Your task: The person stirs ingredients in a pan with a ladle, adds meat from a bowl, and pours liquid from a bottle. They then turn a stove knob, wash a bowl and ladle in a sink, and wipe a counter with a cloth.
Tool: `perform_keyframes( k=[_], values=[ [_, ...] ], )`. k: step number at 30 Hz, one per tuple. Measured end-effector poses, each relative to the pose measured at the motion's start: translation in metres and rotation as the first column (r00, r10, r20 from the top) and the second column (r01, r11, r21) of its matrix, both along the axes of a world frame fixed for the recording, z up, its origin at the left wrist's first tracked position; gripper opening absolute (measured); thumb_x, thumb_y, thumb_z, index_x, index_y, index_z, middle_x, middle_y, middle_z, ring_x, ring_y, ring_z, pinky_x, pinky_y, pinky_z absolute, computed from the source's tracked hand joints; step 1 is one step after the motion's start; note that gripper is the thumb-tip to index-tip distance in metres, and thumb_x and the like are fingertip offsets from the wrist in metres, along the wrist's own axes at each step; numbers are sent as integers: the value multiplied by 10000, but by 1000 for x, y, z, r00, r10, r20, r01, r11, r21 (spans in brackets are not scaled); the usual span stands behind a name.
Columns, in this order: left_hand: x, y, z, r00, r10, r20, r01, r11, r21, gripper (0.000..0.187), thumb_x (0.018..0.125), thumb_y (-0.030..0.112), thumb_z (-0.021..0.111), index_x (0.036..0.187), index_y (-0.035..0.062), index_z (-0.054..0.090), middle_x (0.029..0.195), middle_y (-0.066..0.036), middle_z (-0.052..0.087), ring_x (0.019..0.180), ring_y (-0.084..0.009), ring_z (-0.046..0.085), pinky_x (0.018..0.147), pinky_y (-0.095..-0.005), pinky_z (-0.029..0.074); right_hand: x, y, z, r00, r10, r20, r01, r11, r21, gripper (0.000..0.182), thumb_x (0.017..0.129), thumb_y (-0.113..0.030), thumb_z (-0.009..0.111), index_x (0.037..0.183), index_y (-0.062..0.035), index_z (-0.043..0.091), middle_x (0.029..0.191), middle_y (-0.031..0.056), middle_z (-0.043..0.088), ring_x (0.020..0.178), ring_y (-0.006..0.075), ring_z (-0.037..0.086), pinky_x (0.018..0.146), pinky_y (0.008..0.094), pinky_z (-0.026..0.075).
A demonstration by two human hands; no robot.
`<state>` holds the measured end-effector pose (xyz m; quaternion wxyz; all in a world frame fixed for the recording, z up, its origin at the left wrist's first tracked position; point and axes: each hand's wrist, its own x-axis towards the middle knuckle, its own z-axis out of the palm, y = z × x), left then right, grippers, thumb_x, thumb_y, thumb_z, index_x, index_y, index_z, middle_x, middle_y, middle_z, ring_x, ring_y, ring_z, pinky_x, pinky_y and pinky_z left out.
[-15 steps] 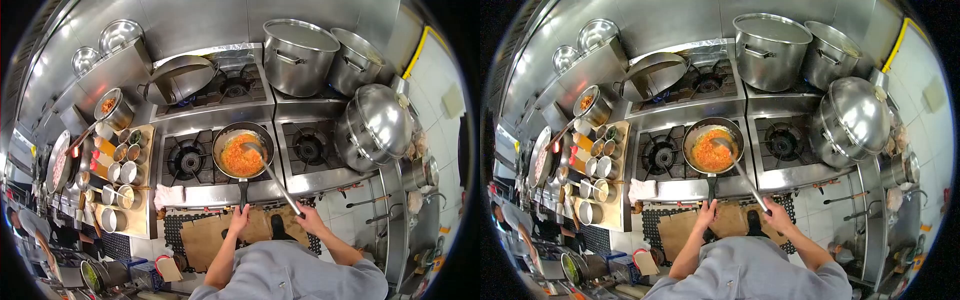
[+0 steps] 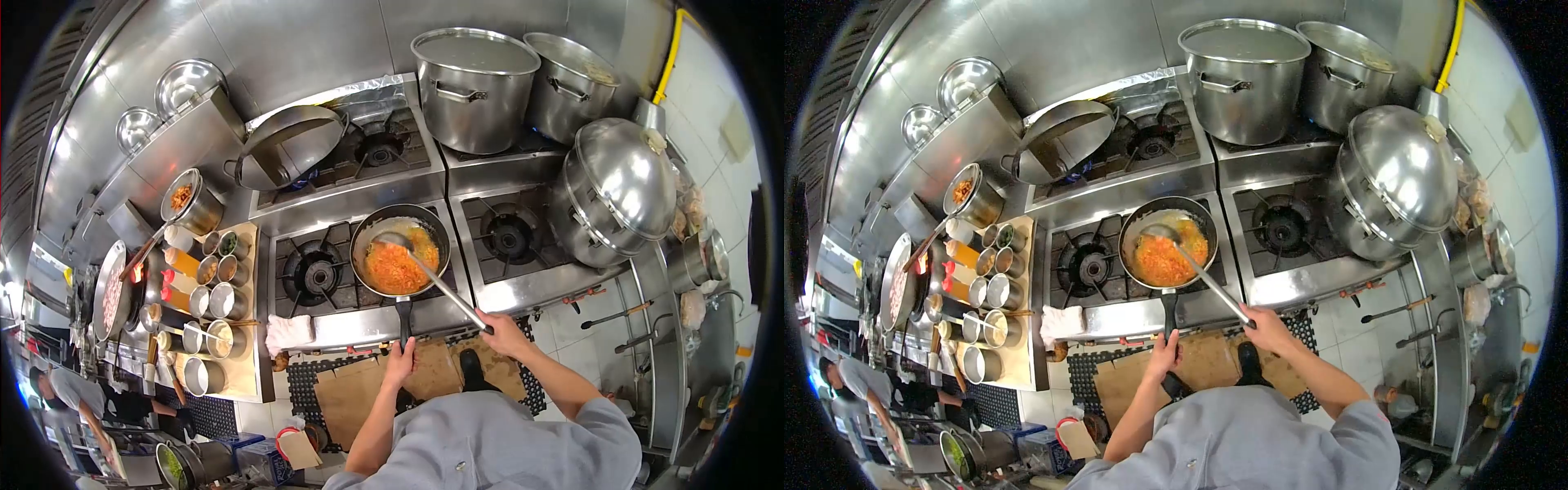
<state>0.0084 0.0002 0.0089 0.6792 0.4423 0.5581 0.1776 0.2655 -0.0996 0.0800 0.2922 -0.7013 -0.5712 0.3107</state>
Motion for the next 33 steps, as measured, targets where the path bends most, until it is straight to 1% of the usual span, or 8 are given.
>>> perform_keyframes(
  k=[7, 10, 15, 18, 20, 28, 32, 33],
  values=[
    [-2, 2, 6, 1000, -15, 22, 16, 1000, -19, 335, 938, 437, 521, 917, 113, 437, 629, -13, 492, 419, -102, 439, 385, -240, 342, -18, -61, 64, 994, 32, -104, -42, 995, -94, 571, 762, -52, 622, 1315, -22, 481, 877, 172, 614, 791, 273, 616, 750, 323, 481],
    [-7, 4, 9, 993, -7, 119, 13, 999, -47, 331, 944, 452, 505, 927, 136, 407, 619, -4, 485, 443, -92, 436, 379, -231, 313, -9, -56, 47, 997, 80, 10, -79, 992, -94, 583, 754, -51, 625, 1320, -41, 482, 834, 161, 600, 759, 300, 604, 720, 347, 484],
    [-8, -4, 6, 999, -14, 45, 14, 1000, -8, 319, 949, 444, 499, 909, 148, 385, 610, 5, 464, 437, -83, 413, 381, -225, 298, 6, -15, 9, 987, -1, 158, -25, 986, 166, 572, 764, -64, 616, 1314, -24, 466, 883, 194, 565, 818, 369, 576, 739, 423, 464],
    [-1, -1, 5, 998, -22, 56, 23, 1000, -16, 331, 944, 435, 510, 931, 120, 409, 595, 1, 461, 443, -92, 443, 386, -237, 327, 5, 14, -9, 972, -73, 224, 60, 996, 68, 582, 773, -59, 600, 1333, -30, 444, 890, 198, 563, 828, 365, 573, 752, 427, 463],
    [7, -3, 12, 998, -17, 55, 18, 1000, -19, 322, 937, 432, 526, 939, 132, 410, 595, 4, 463, 444, -90, 436, 384, -238, 323, 3, 29, -22, 958, -78, 277, 38, 989, 145, 594, 782, -59, 579, 1354, -43, 422, 915, 186, 560, 830, 359, 570, 739, 427, 468],
    [4, -5, 20, 997, -5, 77, 9, 998, -55, 302, 937, 423, 529, 933, 142, 419, 593, 6, 461, 438, -84, 413, 381, -236, 311, 5, 14, 37, 880, 243, 409, -193, 968, -158, 562, 794, -25, 508, 1349, -91, 450, 944, 145, 543, 788, 330, 580, 717, 422, 494],
    [1, -16, 10, 994, 11, 108, -15, 999, 33, 335, 933, 430, 533, 950, 116, 419, 588, 6, 456, 438, -83, 414, 383, -235, 317, 29, -25, 57, 865, 231, 446, -251, 968, -14, 570, 786, -28, 534, 1347, -104, 463, 908, 147, 541, 760, 330, 578, 702, 423, 488],
    [2, -17, 8, 994, 15, 113, -19, 999, 33, 335, 933, 430, 533, 950, 116, 419, 588, 6, 456, 438, -83, 414, 383, -235, 317, 26, -33, 74, 920, 218, 326, -205, 976, -74, 579, 778, -27, 554, 1346, -97, 465, 904, 153, 546, 772, 330, 580, 705, 417, 485]
  ],
)
